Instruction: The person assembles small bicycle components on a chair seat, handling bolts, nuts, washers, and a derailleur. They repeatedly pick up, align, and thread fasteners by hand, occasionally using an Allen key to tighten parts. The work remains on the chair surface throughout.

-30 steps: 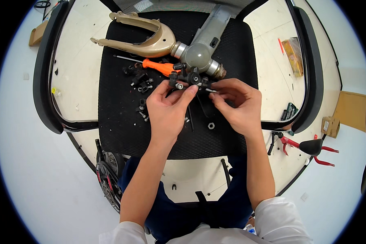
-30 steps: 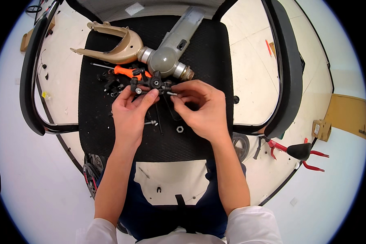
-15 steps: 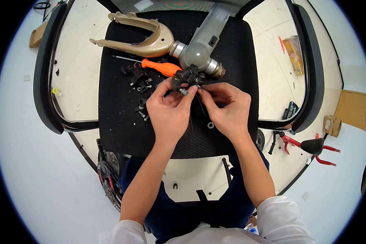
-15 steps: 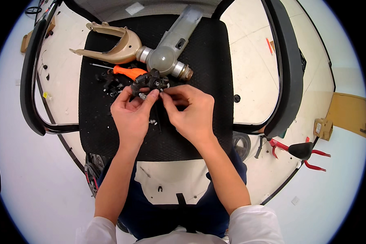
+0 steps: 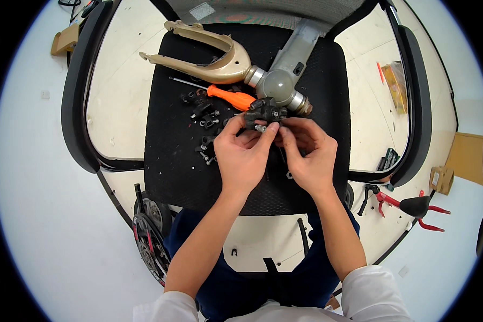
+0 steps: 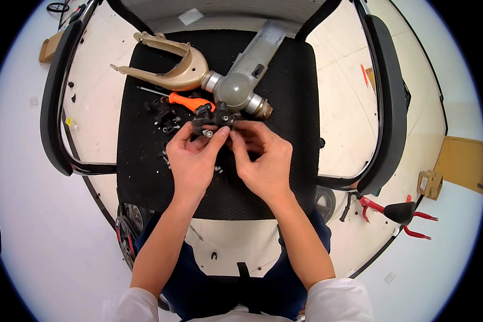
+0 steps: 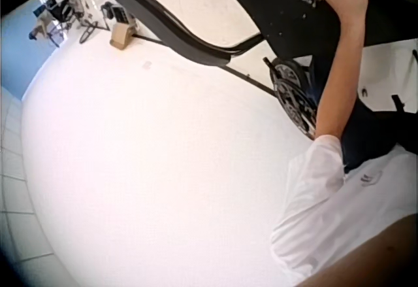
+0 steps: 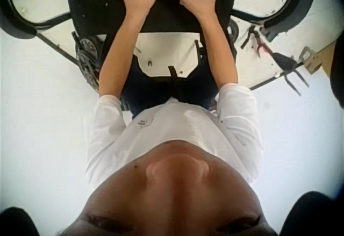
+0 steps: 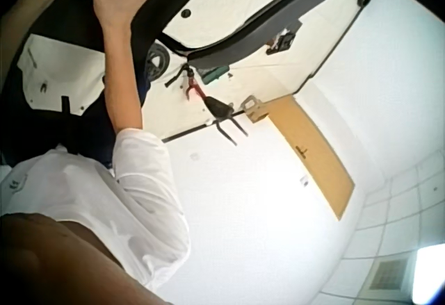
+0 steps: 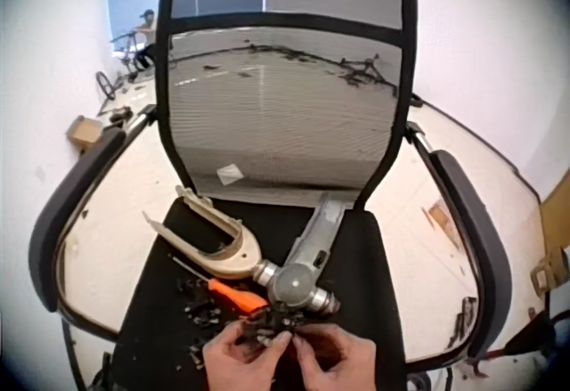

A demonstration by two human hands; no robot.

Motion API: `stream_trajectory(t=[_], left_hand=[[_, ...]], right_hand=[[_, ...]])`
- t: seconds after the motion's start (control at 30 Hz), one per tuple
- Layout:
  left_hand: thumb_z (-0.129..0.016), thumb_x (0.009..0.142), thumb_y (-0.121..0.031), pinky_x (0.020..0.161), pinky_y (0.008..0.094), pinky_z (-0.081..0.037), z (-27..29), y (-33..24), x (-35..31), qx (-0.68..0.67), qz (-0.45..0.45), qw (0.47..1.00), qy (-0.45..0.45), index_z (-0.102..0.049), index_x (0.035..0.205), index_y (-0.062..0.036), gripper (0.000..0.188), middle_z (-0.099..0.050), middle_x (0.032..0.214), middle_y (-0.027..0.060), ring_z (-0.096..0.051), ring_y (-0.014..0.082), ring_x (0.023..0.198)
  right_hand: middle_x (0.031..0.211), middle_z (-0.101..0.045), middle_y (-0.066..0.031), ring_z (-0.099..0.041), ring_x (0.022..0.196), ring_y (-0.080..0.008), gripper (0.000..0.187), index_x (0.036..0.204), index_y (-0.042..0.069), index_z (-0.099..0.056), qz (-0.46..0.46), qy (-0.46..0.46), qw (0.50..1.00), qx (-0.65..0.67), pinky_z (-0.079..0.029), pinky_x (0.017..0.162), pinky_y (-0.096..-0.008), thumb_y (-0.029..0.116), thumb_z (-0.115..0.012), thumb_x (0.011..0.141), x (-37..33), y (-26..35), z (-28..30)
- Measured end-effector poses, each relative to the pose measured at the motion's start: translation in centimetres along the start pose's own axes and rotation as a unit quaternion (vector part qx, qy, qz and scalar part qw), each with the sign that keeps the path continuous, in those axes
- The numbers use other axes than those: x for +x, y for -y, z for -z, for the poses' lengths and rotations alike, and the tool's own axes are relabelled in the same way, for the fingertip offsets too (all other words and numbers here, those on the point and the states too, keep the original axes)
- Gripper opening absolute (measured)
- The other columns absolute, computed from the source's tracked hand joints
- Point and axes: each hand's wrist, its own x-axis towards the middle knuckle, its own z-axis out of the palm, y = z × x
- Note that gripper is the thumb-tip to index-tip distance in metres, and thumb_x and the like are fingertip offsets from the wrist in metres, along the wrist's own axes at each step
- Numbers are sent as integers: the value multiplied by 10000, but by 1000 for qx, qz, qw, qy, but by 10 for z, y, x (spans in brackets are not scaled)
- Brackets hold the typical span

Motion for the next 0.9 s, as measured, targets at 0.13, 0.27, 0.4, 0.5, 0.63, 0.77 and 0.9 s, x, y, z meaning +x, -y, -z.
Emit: stream_trajectory(t=[0.13, 0.27, 0.4, 0.5, 0.63, 0.77, 0.9], left_hand=[[-658, 875, 76, 736, 263, -591, 5, 3, 3, -28, -4, 999, 24, -594, 1036, 49, 175, -685, 953, 104, -704, 164, 857], [-749, 767, -13, 640, 301, -567, 6, -1, 5, 168, -190, 965, -67, -631, 880, 60, 178, -656, 834, 142, -708, 189, 753], [-760, 751, 35, 657, 301, -585, 4, -2, 10, 9, -108, 994, -13, -621, 899, 87, 210, -623, 891, 141, -717, 228, 772], [-727, 728, 54, 626, 328, -564, -1, -1, 11, 19, -95, 994, -50, -625, 837, 91, 153, -615, 910, 184, -696, 264, 739], [-704, 696, 60, 605, 367, -534, -1, 8, 14, 0, -71, 994, -79, -618, 787, 82, 127, -605, 885, 206, -662, 319, 730], [-689, 648, 42, 633, 439, -476, 0, 24, 22, 47, -110, 986, -115, -583, 704, 47, 120, -594, 839, 193, -600, 380, 761], [-684, 633, 26, 810, 462, -444, -17, 43, 26, 20, -100, 986, -130, -578, 828, 6, 223, -564, 996, 194, -545, 399, 972]], right_hand=[[872, -708, -97, -688, 732, -142, 149, 1027, -53, -670, -82, -20, 993, 87, -571, 682, -251, 57, -646, 928, 5, -9, 0], [938, -700, -104, -656, 825, -143, 215, 1061, -64, -672, -67, -39, 997, -23, -545, 750, -282, 122, -636, 960, 8, -17, 6], [1097, -687, -148, -664, 932, -151, 244, 1146, -93, -653, -53, -20, 998, -17, -556, 818, -260, 57, -636, 955, 12, -30, 21], [1108, -686, -164, -666, 957, -171, 260, 1173, -98, -639, 10, -6, 998, -67, -555, 844, -270, 56, -626, 963, 17, -38, 31], [1098, -690, -165, -668, 951, -177, 264, 1158, -99, -642, 22, -27, 986, -162, -553, 861, -279, 93, -621, 979, 29, -52, 40], [1103, -698, -129, -642, 1003, -172, 251, 1150, -59, -646, 107, 19, 966, -236, -493, 916, -291, 132, -613, 991, 39, -63, 45], [1220, -660, -155, -629, 1095, -215, 344, 1255, -46, -598, 199, 86, 939, -267, -474, 980, -328, 141, -639, 969, 44, -56, 51]])
